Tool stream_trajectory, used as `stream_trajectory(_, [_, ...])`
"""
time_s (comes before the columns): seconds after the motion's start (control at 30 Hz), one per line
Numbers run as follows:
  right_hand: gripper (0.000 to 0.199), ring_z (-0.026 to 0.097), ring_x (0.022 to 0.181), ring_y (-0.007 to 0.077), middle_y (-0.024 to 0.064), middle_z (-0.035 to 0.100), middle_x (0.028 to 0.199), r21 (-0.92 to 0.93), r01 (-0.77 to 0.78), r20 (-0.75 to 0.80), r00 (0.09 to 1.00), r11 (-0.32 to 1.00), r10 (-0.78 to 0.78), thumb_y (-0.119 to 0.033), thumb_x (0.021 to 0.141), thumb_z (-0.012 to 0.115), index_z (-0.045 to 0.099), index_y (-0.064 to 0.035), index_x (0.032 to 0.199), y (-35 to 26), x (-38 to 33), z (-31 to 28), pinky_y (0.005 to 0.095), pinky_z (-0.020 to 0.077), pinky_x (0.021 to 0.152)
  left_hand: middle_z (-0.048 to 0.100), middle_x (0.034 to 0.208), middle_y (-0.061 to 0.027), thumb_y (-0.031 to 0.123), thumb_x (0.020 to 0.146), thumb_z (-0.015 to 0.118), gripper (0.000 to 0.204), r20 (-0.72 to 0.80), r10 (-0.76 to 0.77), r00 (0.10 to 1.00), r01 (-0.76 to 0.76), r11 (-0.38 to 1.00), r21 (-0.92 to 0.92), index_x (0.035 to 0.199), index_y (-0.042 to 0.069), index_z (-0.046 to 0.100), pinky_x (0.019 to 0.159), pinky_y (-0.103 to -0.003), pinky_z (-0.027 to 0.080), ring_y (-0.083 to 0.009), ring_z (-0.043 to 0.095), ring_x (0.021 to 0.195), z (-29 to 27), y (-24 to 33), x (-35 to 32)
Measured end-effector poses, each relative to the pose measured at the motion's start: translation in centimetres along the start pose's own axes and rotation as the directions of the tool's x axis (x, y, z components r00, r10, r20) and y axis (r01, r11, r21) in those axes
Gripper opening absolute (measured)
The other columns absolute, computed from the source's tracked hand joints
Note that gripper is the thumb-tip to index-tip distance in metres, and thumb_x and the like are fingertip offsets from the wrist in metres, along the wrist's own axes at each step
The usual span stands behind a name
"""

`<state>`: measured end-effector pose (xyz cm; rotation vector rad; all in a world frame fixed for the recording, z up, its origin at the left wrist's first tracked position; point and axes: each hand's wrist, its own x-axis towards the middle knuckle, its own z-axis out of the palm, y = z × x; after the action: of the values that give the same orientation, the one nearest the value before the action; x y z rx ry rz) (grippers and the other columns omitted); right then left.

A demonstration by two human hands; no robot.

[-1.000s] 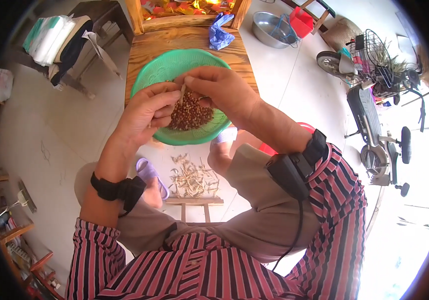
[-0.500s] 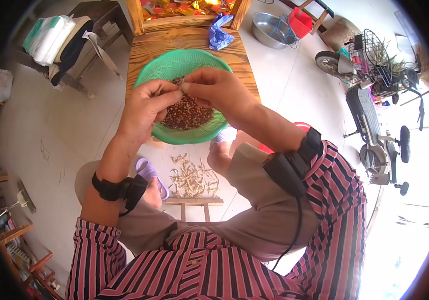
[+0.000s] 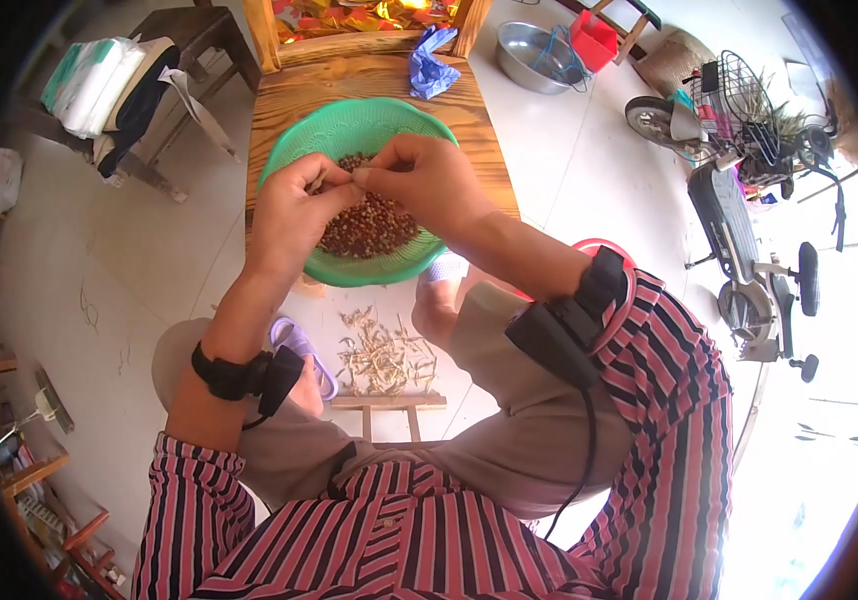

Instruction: The recorder is seated and manually sorting through a green plastic basket of small seeds or beans, picking out specific items or debris.

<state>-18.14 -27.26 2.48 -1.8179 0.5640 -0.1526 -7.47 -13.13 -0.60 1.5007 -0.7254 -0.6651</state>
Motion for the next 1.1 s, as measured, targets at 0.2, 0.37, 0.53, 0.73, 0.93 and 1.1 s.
stream_trajectory(0.2, [0.022,0.061,0.069,0.0096,0.0048,0.064,0.078,0.096,-0.092,0.053,0.995,0.991,0.087,-0.02,0.085,0.07,0.064,0.0014,0.089,0.3,0.1,-0.1,0.0221,0.0517,0.062,0.058,0.07,0.0024,0.011,0.082,0.069,0.011,0.069,-0.175,0.982,0.177,0.984,-0.023,0.087,0.002,0.065,0.049,-0.018,0.03,-0.0019,0.044,0.056,-0.5,0.3,0.3])
stream_trajectory(0.37, [0.023,0.063,0.086,0.0102,0.0027,0.064,0.09,0.24,-0.202,0.12,0.977,0.95,0.177,-0.022,0.091,0.064,0.062,-0.0025,0.105,0.4,0.0,0.0,0.0226,0.051,0.073,0.055,0.07,0.0044,0.013,0.084,0.068,0.012,0.115,-0.289,0.951,0.306,0.935,-0.179,0.088,0.002,0.065,0.046,-0.018,0.025,-0.0004,0.038,0.053,-1.1,0.1,0.5])
stream_trajectory(0.53, [0.022,0.062,0.086,0.0091,0.0024,0.063,0.094,0.34,-0.246,0.151,0.967,0.908,0.205,-0.019,0.093,0.061,0.061,-0.0036,0.108,0.7,0.1,-0.2,0.0222,0.0515,0.073,0.053,0.072,0.0052,0.014,0.087,0.066,0.011,0.186,-0.349,0.918,0.393,0.859,-0.328,0.089,0.004,0.063,0.045,-0.018,0.024,0.0,0.036,0.051,-1.7,0.2,0.6])
stream_trajectory(0.73, [0.019,0.061,0.083,0.0078,0.0008,0.063,0.093,0.496,-0.355,0.239,0.933,0.792,0.269,-0.019,0.095,0.06,0.06,-0.0054,0.107,1.1,0.3,-0.4,0.0208,0.0517,0.071,0.053,0.072,0.0052,0.013,0.087,0.066,0.011,0.201,-0.352,0.914,0.399,0.868,-0.295,0.091,0.004,0.062,0.044,-0.018,0.023,0.0,0.037,0.051,-1.8,0.4,0.3])
stream_trajectory(0.93, [0.017,0.059,0.077,0.0067,-0.0005,0.061,0.09,0.513,-0.348,0.267,0.933,0.785,0.239,-0.019,0.095,0.06,0.06,-0.0061,0.106,0.7,0.2,0.0,0.019,0.0508,0.07,0.053,0.072,0.0051,0.013,0.086,0.067,0.011,0.186,-0.309,0.933,0.349,0.903,-0.251,0.09,0.004,0.063,0.044,-0.017,0.022,0.0002,0.035,0.049,-2.0,0.6,0.0])
stream_trajectory(1.1, [0.017,0.056,0.081,0.0097,0.001,0.06,0.093,0.494,-0.349,0.281,0.931,0.796,0.234,-0.018,0.094,0.06,0.06,-0.0069,0.106,0.8,0.4,-0.2,0.0233,0.0484,0.073,0.048,0.07,0.0067,0.016,0.089,0.065,0.014,0.199,-0.319,0.926,0.37,0.868,-0.331,0.091,0.003,0.063,0.043,-0.018,0.022,0.0002,0.035,0.051,-2.2,0.1,0.1])
